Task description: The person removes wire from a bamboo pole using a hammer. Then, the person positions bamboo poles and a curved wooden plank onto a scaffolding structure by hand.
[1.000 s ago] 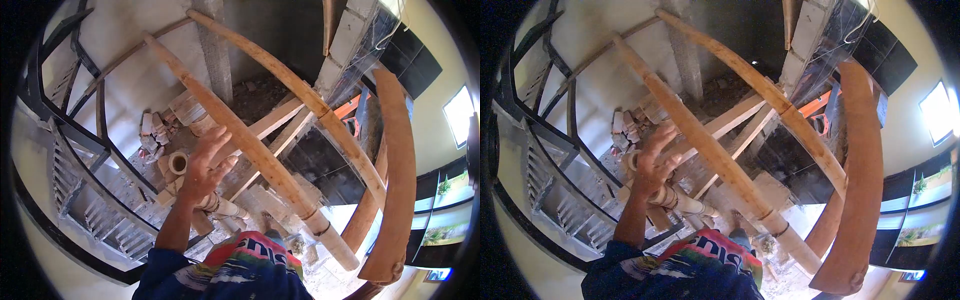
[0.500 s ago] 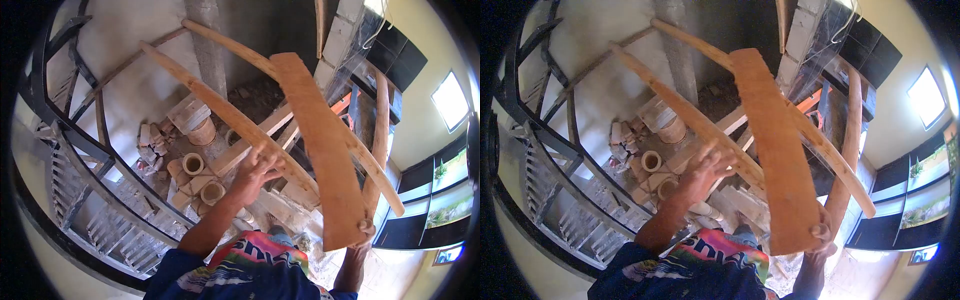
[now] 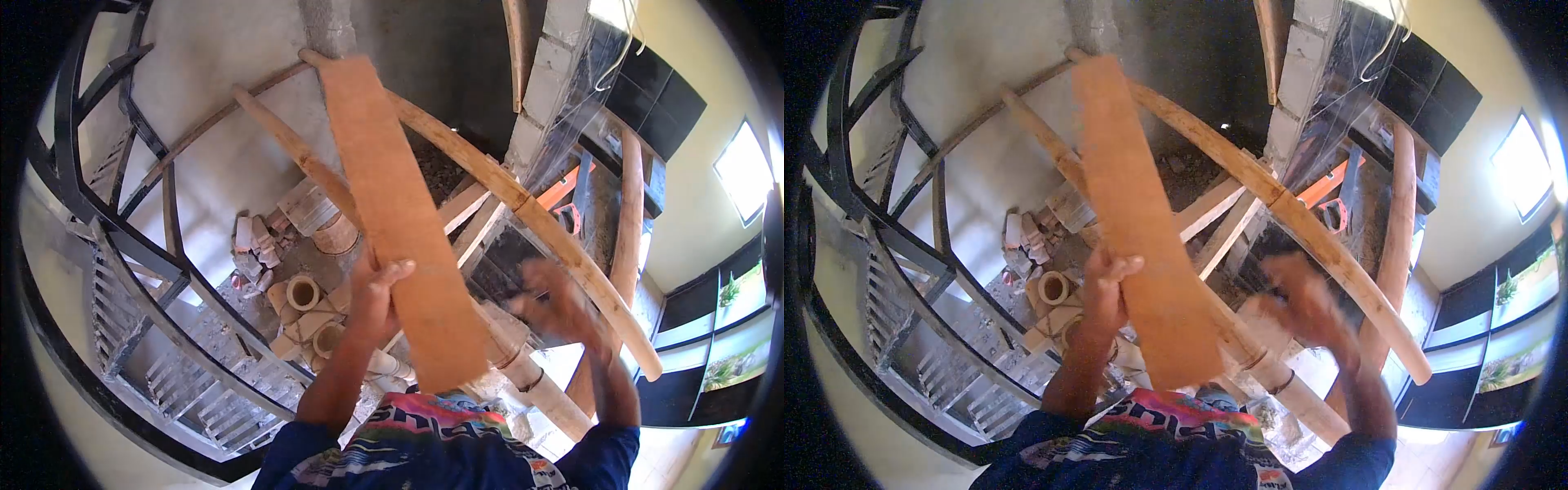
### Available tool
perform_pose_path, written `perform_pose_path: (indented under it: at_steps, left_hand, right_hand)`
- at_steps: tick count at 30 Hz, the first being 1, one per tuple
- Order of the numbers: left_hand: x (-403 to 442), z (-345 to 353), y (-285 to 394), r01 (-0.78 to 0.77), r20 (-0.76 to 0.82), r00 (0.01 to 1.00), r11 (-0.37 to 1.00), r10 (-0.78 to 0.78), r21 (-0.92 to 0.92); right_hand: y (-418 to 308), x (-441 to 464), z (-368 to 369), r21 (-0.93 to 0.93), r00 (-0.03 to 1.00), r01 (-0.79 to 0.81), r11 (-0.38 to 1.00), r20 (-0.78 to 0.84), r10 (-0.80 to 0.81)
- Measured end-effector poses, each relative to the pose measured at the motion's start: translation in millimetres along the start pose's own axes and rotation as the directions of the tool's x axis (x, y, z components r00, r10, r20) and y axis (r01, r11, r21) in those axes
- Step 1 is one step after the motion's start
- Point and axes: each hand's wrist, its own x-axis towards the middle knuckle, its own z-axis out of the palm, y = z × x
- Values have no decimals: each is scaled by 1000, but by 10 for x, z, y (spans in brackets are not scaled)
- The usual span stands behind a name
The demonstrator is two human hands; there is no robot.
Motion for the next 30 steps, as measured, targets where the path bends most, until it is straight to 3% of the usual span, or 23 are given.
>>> perform_pose_path:
  at_steps: [1,3,4,6,8,10,13,15,18,21,23,25,26,27,29,30]
  left_hand:
    - [31,-34,24,-73,-29,997,995,75,73]
    - [42,-62,144,-132,-57,988,982,141,136]
    - [26,-67,220,-184,-82,976,962,204,200]
    - [-23,-36,405,-146,-160,970,963,185,228]
    - [-7,-117,521,-110,-242,955,960,174,257]
    - [34,-251,608,-185,-192,952,948,239,260]
    - [78,-516,817,-121,-157,970,932,184,341]
    - [141,-576,915,-90,-149,977,925,154,369]
    - [211,-601,1107,10,-114,993,945,29,326]
    - [354,-753,1176,97,-120,992,902,-50,422]
    - [457,-743,1159,132,-17,991,930,-134,343]
    - [595,-1062,1036,128,-72,992,881,-107,455]
    - [611,-1088,1020,168,-123,985,822,-120,544]
    - [589,-1084,998,159,-136,986,826,-101,541]
    - [585,-833,978,210,-64,977,873,-203,439]
    - [598,-758,970,207,-70,978,873,-197,442]
  right_hand:
    - [74,155,-143,-322,989,-44,946,-147,-4]
    - [861,385,-200,-516,963,-117,848,-267,-30]
    - [1130,470,-212,-514,964,-115,850,-263,-28]
    - [1531,615,-211,-359,972,-235,903,-118,205]
    - [1756,725,-114,-364,968,-252,897,-104,230]
    - [1884,823,-35,-369,962,-271,889,-89,256]
    - [1907,912,14,-422,950,-307,853,-83,301]
    - [1787,866,41,-361,937,-313,878,32,348]
    - [1571,738,235,-274,966,-258,927,-39,257]
    - [1403,591,359,-304,969,-246,920,-61,238]
    - [1372,491,435,-342,984,-175,923,-68,162]
    - [1156,449,377,-313,953,-299,901,-50,299]
    - [1115,447,391,-313,962,-270,911,-41,271]
    - [1122,410,379,-321,973,-229,919,-41,228]
    - [1073,410,379,-324,983,-183,928,-43,179]
    - [998,424,415,-327,972,-223,918,-8,233]
